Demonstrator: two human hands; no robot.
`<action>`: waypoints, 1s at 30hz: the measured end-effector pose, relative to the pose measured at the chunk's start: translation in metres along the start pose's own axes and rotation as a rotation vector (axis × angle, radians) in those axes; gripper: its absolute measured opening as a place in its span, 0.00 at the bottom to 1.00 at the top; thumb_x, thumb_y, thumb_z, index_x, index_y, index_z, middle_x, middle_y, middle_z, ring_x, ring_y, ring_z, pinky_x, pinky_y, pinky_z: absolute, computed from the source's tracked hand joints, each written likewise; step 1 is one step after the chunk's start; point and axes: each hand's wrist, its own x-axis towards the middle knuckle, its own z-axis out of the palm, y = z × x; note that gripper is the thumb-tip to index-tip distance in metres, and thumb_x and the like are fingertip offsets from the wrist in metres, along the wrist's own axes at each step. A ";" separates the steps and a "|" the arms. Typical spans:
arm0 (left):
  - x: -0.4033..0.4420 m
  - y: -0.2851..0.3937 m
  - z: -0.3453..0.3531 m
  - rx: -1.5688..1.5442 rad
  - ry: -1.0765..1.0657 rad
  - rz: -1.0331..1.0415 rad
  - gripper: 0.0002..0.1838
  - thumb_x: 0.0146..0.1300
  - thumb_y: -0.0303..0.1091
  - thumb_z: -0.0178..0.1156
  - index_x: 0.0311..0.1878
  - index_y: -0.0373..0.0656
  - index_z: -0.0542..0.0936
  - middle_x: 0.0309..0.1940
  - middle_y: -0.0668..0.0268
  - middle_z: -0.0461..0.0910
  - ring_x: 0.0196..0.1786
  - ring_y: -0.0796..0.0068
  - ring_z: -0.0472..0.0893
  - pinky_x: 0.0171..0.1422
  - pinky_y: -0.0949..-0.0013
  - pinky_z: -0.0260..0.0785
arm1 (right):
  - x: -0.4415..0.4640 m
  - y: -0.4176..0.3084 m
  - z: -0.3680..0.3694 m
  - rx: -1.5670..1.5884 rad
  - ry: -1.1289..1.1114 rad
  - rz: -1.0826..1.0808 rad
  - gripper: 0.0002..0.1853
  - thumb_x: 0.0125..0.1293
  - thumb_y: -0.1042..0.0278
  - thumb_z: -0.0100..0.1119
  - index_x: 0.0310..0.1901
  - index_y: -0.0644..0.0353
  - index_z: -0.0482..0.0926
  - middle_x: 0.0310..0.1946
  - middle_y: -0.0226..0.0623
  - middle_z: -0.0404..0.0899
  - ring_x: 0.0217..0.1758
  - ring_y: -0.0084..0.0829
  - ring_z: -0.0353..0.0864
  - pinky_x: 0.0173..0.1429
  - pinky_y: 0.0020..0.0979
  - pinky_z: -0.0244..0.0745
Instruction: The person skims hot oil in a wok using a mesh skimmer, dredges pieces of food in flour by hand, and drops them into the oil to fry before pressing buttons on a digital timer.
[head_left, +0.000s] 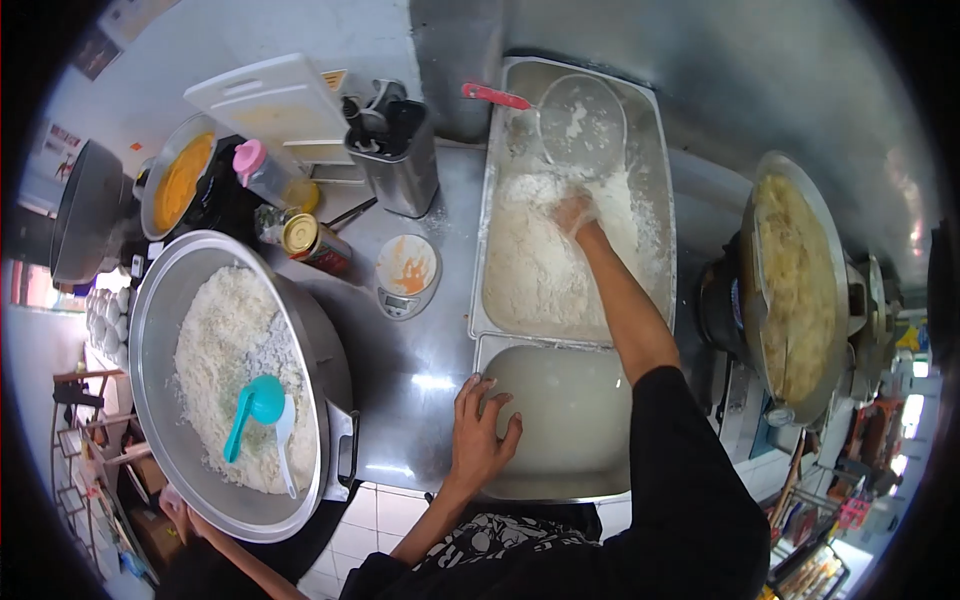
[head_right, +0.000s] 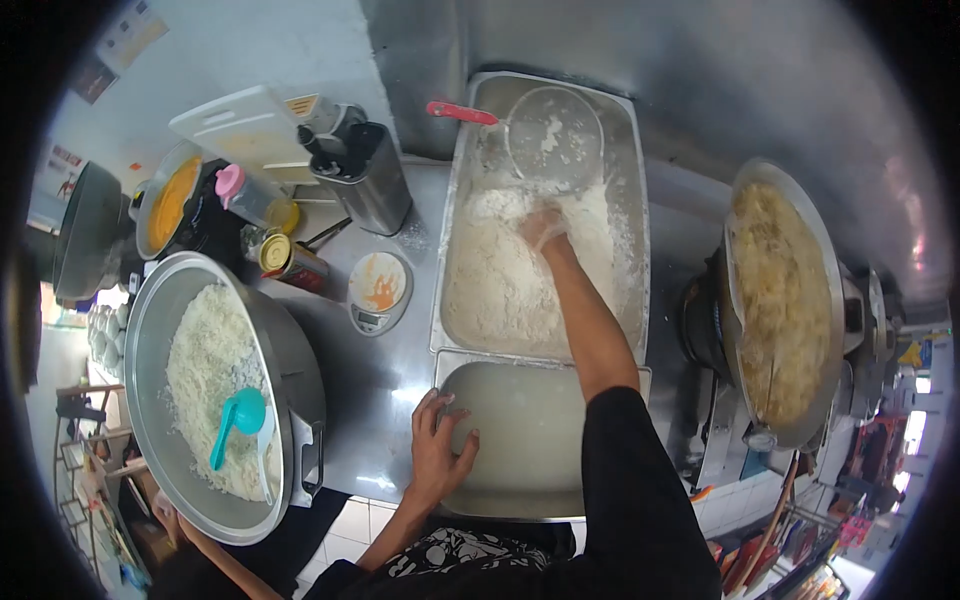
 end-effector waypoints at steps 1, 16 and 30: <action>0.001 0.000 0.000 -0.013 0.001 0.003 0.14 0.49 0.29 0.61 0.41 0.40 0.75 0.52 0.53 0.66 0.62 0.49 0.59 0.63 0.53 0.56 | -0.001 0.000 0.007 -0.007 0.160 0.025 0.20 0.60 0.53 0.44 0.37 0.59 0.81 0.37 0.45 0.79 0.49 0.42 0.74 0.59 0.41 0.63; -0.004 -0.006 -0.002 -0.097 0.025 0.057 0.15 0.51 0.29 0.59 0.43 0.39 0.74 0.52 0.50 0.66 0.62 0.47 0.60 0.63 0.53 0.56 | -0.098 0.099 -0.132 0.148 -0.469 -0.161 0.18 0.59 0.60 0.43 0.39 0.62 0.80 0.42 0.47 0.77 0.50 0.42 0.73 0.58 0.38 0.64; -0.007 -0.005 -0.001 -0.072 0.024 0.062 0.14 0.51 0.29 0.60 0.42 0.39 0.74 0.53 0.52 0.66 0.63 0.48 0.59 0.64 0.54 0.56 | -0.161 0.027 -0.071 -0.009 -0.568 -0.073 0.17 0.58 0.66 0.43 0.41 0.65 0.78 0.45 0.50 0.76 0.51 0.43 0.73 0.57 0.37 0.65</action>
